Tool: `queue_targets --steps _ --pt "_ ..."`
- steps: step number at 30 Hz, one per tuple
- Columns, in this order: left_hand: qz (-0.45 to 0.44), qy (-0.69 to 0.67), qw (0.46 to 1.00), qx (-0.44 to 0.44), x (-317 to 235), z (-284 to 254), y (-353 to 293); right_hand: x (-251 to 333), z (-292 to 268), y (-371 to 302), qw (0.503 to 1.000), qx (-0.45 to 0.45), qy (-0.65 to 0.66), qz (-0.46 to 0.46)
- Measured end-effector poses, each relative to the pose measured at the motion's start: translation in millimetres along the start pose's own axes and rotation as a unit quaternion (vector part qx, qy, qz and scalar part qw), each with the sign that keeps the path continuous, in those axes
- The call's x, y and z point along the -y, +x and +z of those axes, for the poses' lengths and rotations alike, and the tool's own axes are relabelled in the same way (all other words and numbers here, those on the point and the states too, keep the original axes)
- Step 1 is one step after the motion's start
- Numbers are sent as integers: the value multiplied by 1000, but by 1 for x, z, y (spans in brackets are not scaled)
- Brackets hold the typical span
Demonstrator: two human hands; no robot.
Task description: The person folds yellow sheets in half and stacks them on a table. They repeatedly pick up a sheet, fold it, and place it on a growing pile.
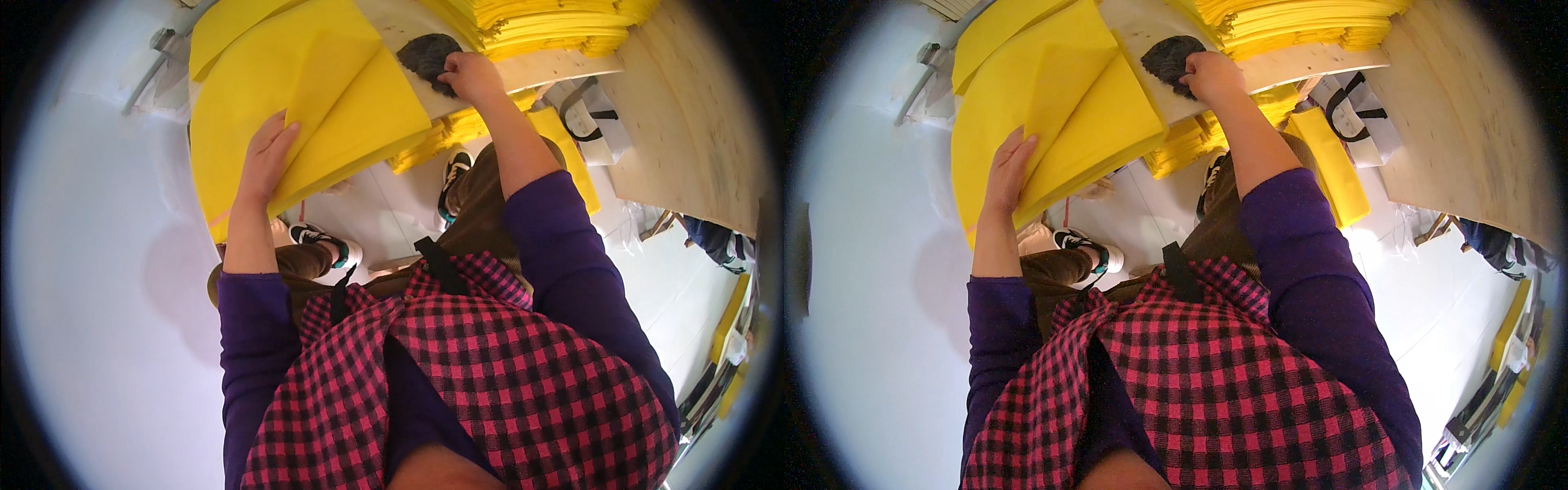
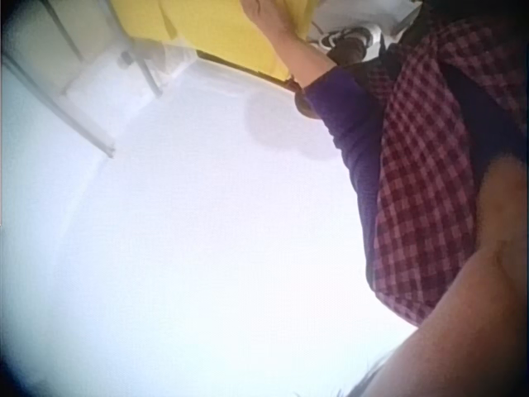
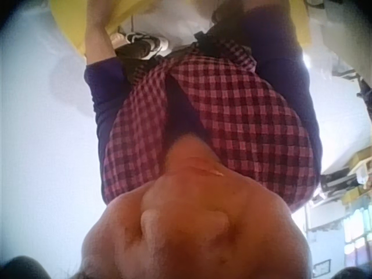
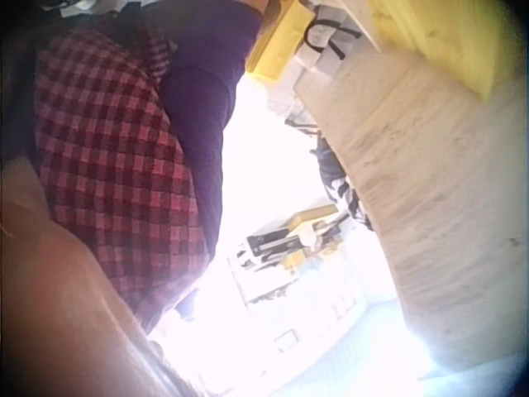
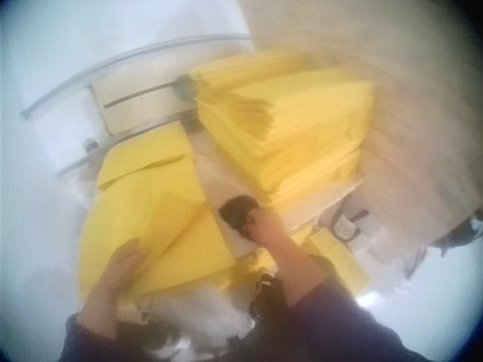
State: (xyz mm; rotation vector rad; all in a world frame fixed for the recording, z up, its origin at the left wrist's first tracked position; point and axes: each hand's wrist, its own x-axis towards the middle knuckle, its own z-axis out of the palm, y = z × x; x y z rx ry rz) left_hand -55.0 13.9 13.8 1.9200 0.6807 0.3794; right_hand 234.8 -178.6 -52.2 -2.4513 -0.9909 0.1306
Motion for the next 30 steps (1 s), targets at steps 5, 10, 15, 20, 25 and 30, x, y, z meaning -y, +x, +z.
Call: queue_targets --steps 5,10,15,20,25,30 --pt "29 -11 999 19 2 -1 -3 -6 2 -2 999 -10 19 -27" --pt "49 19 999 8 3 -2 -1 -13 -2 -8 994 -19 77 -76" --pt "32 -24 999 27 3 0 -3 -11 -7 -12 994 15 109 -22" --pt "56 8 998 11 0 0 -4 0 -9 -15 989 -63 131 13" --pt "63 -15 998 23 1 1 -5 15 -19 -30 912 12 395 -104" --pt "65 -14 998 18 6 2 -3 35 -29 -43 895 139 388 -170"
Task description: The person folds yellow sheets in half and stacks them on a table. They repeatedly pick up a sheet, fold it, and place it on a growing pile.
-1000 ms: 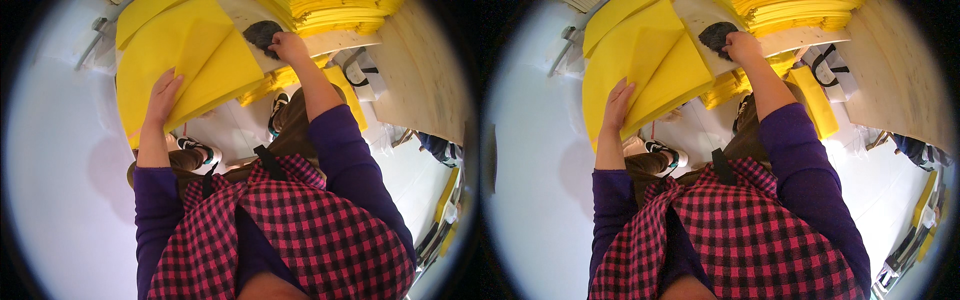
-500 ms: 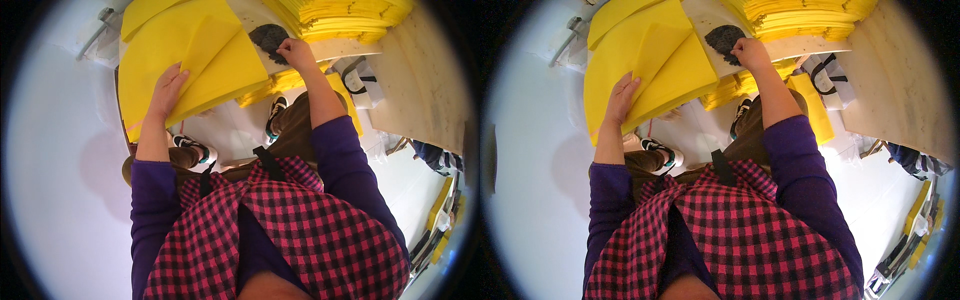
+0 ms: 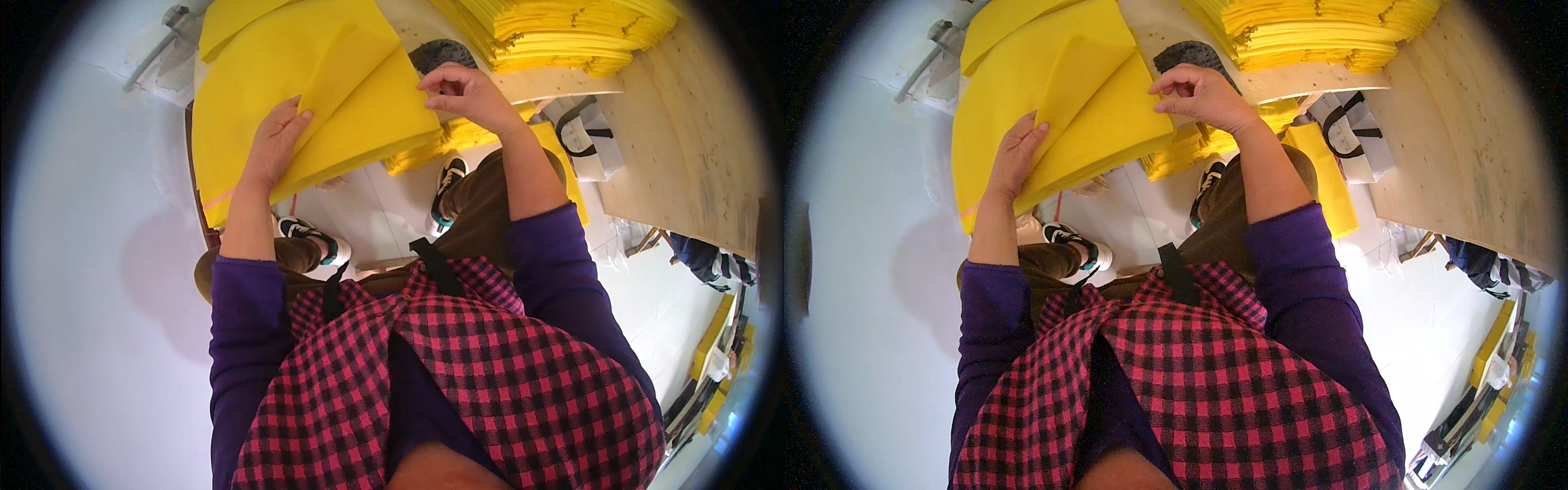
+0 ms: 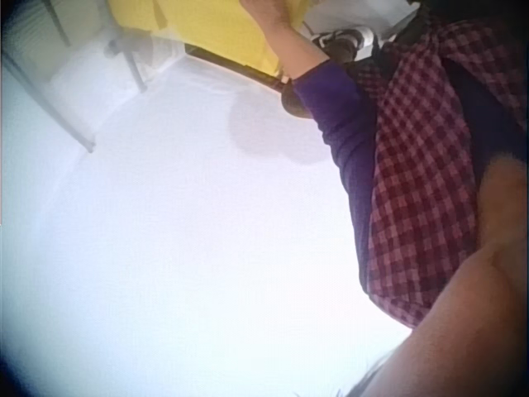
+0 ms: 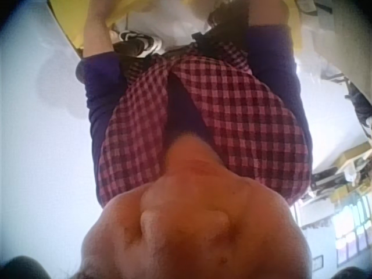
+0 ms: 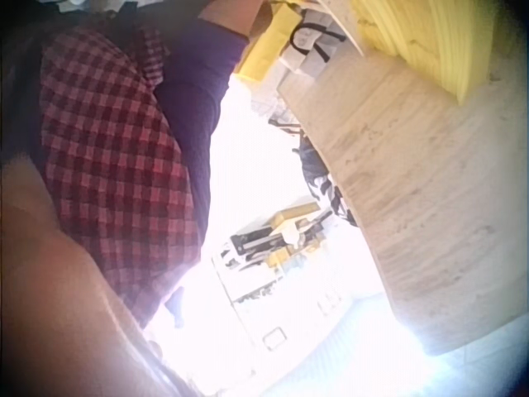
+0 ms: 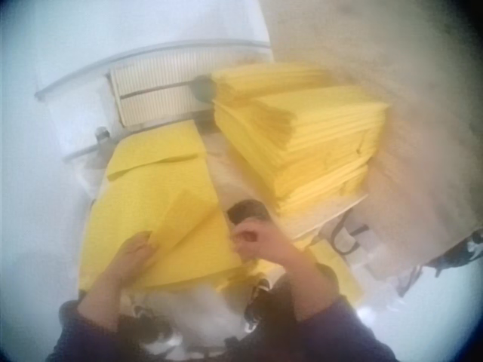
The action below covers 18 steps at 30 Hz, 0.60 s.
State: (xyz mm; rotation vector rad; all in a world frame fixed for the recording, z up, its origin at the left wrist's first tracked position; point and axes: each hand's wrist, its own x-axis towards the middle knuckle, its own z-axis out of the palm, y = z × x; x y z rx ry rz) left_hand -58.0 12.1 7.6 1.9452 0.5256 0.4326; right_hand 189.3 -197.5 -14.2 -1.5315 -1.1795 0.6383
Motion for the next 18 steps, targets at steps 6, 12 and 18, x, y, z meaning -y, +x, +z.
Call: queue_targets --steps 6,12,18 --pt "13 29 999 34 7 -4 4 0 13 11 1000 -2 -26 9" --pt "10 46 998 37 6 -3 6 2 16 21 996 -44 -57 -44" --pt "52 58 996 35 -4 0 1 15 20 30 995 -58 -49 -57"
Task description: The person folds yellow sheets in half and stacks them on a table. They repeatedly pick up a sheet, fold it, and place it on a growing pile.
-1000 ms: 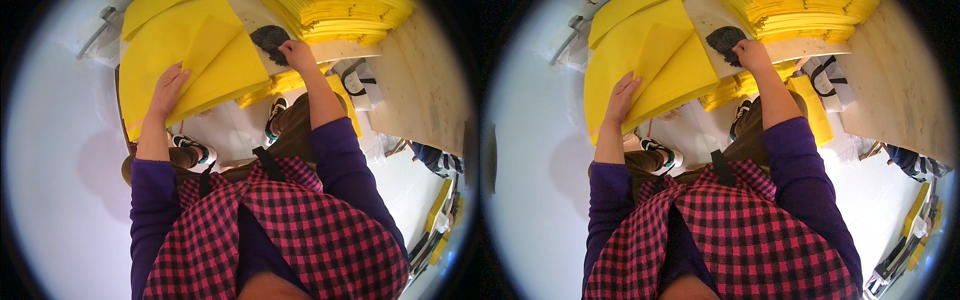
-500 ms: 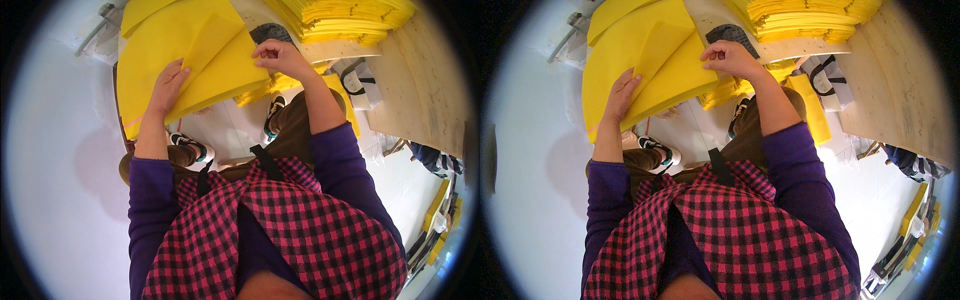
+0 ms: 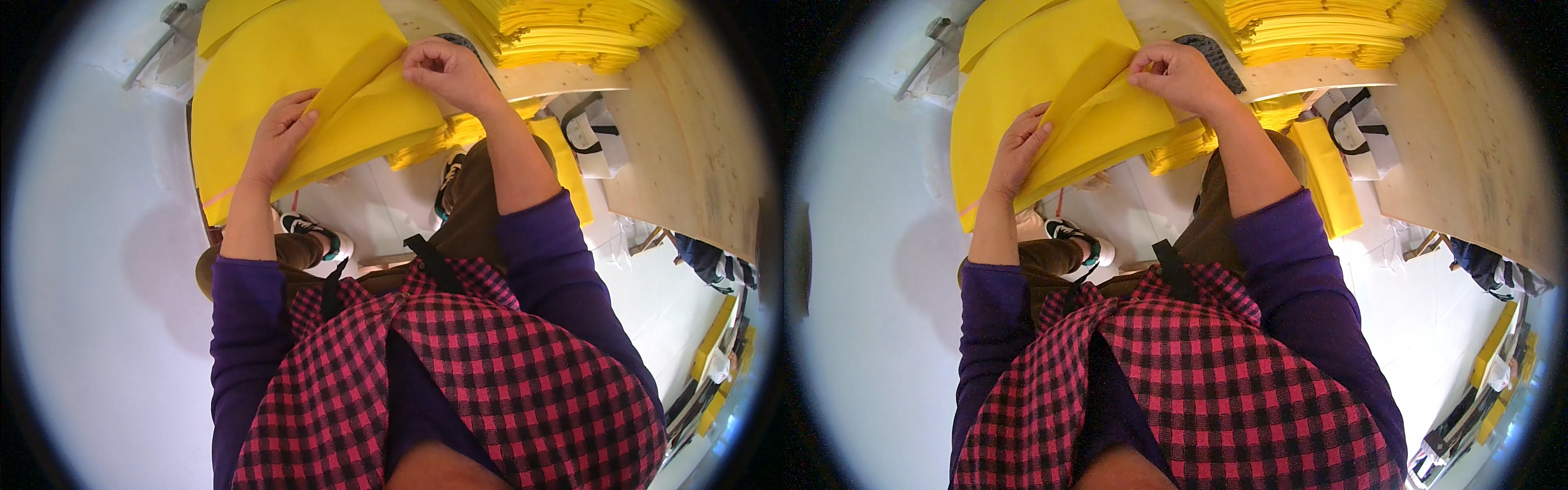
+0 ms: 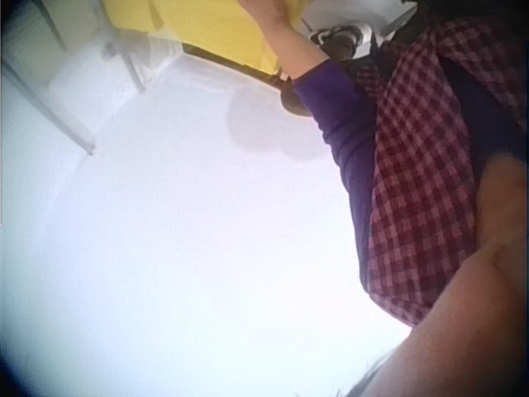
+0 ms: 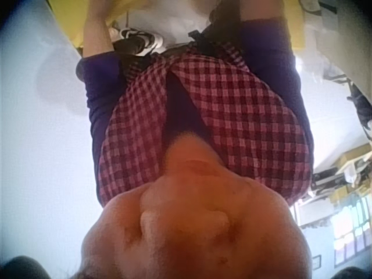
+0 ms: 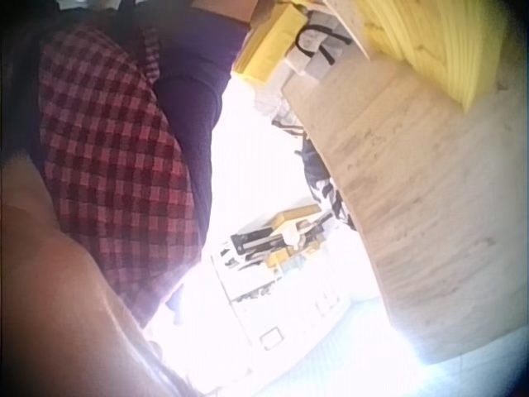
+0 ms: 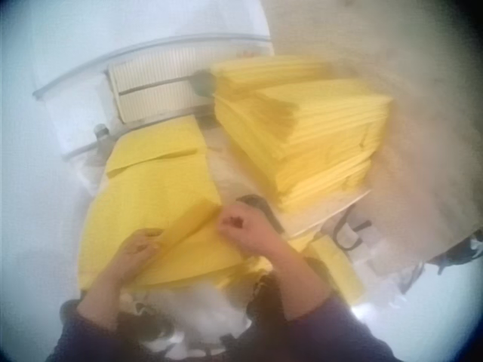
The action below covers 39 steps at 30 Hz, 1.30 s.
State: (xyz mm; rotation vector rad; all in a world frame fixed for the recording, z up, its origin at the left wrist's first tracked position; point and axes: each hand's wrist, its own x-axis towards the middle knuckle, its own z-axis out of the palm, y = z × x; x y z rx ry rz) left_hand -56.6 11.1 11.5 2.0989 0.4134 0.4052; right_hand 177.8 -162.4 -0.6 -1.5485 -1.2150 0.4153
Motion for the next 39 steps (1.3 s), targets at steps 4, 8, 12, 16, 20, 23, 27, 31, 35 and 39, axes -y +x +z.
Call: queue_targets --steps 4,8,12,16,20,23,27,31,35,39 --pt "27 31 999 36 -4 -3 -2 6 8 7 998 -13 45 52" --pt "66 53 996 39 -3 -3 -3 7 14 12 989 -27 106 97" --pt "67 66 995 34 0 -1 -3 8 19 14 974 -49 213 65" --pt "28 21 999 -5 4 1 -3 9 8 9 982 -85 159 61" --pt "-14 -19 1000 -12 8 0 -2 6 -18 0 996 6 35 77" --pt "-29 -37 999 -11 11 -1 -3 1 -25 -9 994 99 -39 33" --pt "-25 -41 999 -26 12 0 -3 -3 -18 -11 990 127 -66 0" --pt "13 -15 1000 -15 8 0 -2 -5 -15 -6 987 128 -87 38" --pt "21 5 1000 -10 4 0 -2 -6 -13 -2 993 96 -43 52" --pt "44 17 999 -4 6 0 -1 -6 -11 1 996 77 -19 35"
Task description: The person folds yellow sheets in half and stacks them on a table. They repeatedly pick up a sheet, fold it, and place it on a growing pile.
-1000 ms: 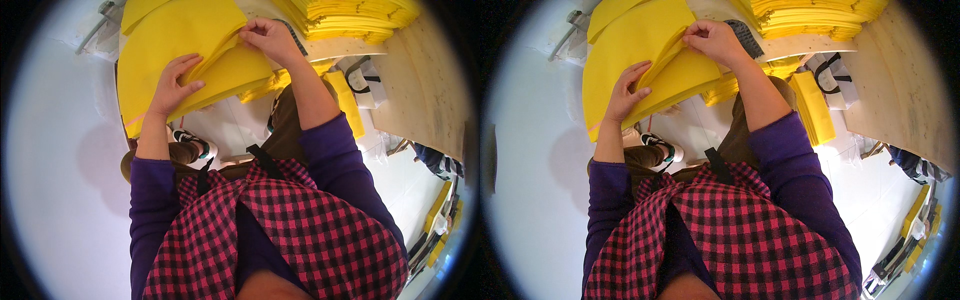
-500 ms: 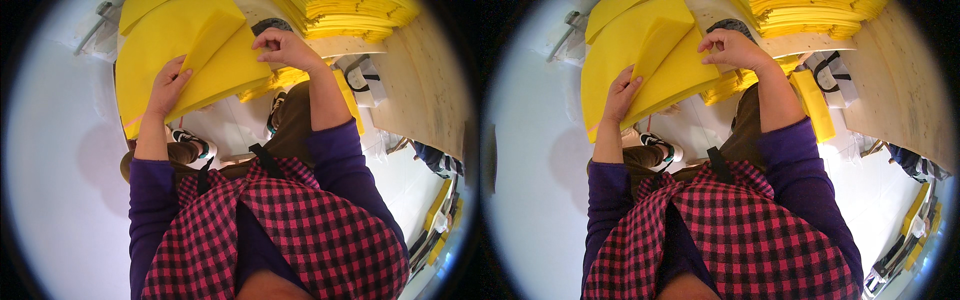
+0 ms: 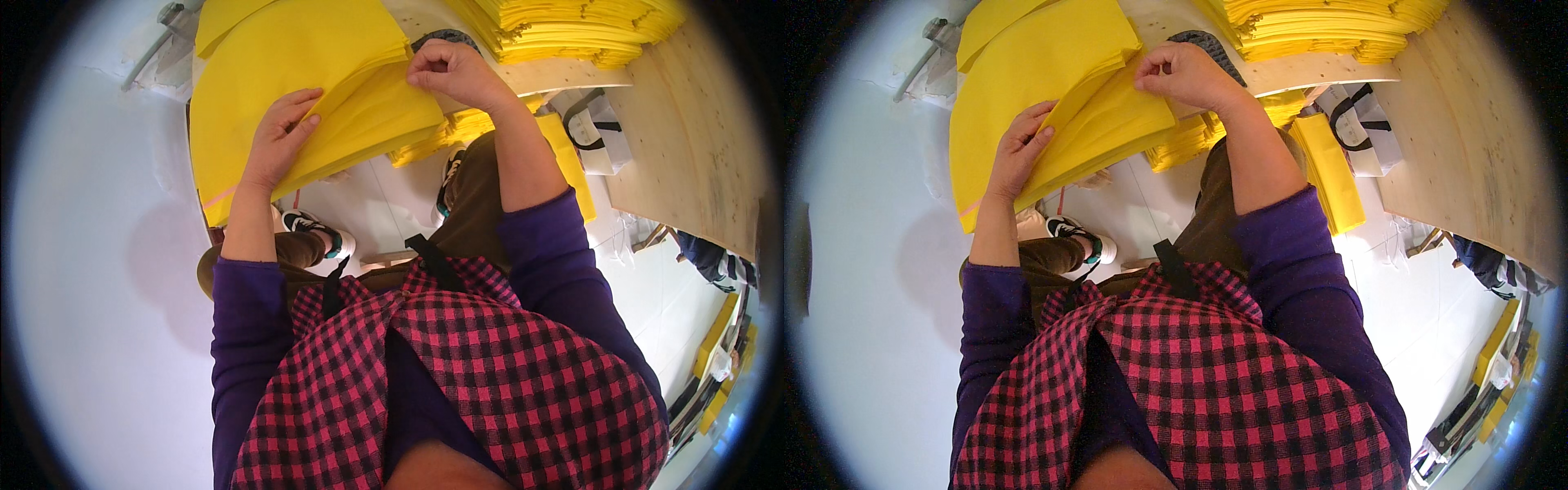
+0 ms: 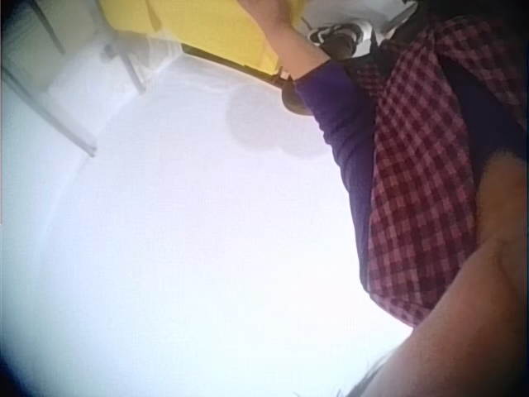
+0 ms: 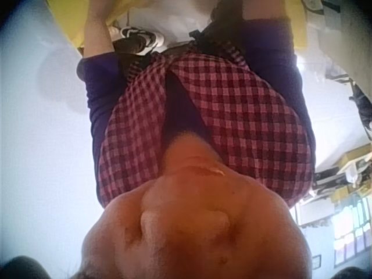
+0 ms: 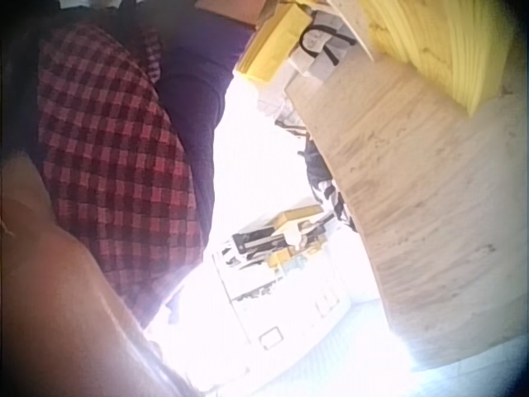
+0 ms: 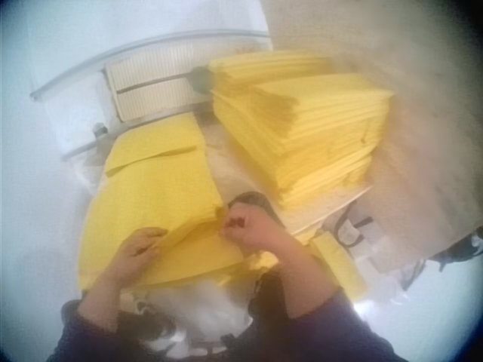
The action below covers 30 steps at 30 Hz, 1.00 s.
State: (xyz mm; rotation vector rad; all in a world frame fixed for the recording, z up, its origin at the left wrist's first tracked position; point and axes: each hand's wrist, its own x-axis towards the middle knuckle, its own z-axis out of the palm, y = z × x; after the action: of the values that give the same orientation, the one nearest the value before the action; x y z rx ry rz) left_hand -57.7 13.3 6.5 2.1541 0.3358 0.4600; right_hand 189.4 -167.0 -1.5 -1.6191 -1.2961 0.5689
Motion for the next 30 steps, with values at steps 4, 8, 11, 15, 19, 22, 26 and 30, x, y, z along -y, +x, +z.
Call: queue_targets --steps 4,8,11,15,19,22,26,30 --pt "10 7 1000 9 2 -1 1 2 1 2 1000 -6 3 -4" --pt "10 33 999 29 -1 -1 0 4 3 3 999 -33 25 -13" --pt "31 75 996 40 -6 -3 -1 6 5 4 998 -42 56 -2" --pt "61 85 993 46 -9 -4 -2 11 9 6 996 -87 33 -2" --pt "65 96 992 40 -6 -1 -1 16 18 10 989 -118 82 -13" --pt "51 75 995 29 -3 0 -1 15 17 10 984 -162 73 7" --pt "-3 16 1000 6 1 1 -2 9 -2 3 991 -109 73 16" --pt "-24 -1 1000 -8 4 1 -3 4 -13 -8 999 29 12 -4"
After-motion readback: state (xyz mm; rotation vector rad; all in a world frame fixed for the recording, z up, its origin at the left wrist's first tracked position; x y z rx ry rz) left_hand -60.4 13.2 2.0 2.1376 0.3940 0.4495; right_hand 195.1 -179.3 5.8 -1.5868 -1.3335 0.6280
